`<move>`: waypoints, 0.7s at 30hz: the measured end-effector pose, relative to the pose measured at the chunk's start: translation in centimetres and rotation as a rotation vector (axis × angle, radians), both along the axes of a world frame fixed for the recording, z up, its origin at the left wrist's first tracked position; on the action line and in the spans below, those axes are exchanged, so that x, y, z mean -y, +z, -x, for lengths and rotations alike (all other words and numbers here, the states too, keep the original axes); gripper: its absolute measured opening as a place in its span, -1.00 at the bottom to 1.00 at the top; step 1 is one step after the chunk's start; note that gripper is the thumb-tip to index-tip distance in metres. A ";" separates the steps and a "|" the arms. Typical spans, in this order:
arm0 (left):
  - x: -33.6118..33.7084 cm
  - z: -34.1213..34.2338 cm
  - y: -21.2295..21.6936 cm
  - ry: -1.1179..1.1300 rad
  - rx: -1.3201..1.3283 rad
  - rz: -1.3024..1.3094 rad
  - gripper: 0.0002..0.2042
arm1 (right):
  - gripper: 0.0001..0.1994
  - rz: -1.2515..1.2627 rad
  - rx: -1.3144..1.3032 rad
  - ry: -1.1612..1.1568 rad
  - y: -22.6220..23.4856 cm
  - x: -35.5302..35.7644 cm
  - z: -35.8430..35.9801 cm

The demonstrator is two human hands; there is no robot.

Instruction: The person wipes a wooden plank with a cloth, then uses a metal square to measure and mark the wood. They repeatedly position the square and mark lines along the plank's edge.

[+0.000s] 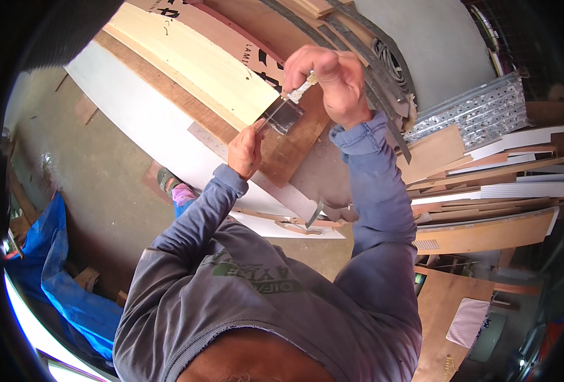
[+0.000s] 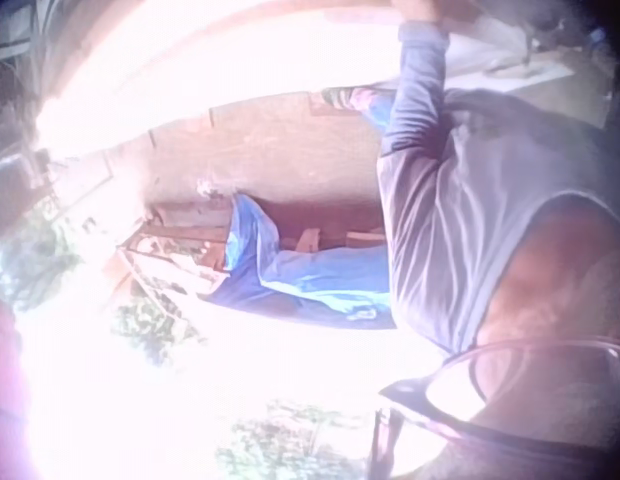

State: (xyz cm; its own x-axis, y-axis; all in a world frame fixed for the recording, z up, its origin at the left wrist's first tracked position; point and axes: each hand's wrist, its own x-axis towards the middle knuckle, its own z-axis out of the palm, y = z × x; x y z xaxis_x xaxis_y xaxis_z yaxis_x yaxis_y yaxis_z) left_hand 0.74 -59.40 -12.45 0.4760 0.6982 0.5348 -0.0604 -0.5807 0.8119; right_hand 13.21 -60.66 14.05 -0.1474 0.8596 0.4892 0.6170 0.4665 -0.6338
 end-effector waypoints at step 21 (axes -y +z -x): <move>-3.7 0.1 9.8 -0.041 -0.168 -0.429 -0.88 | -0.56 -0.161 -0.494 -0.187 -0.9 -0.4 -5.2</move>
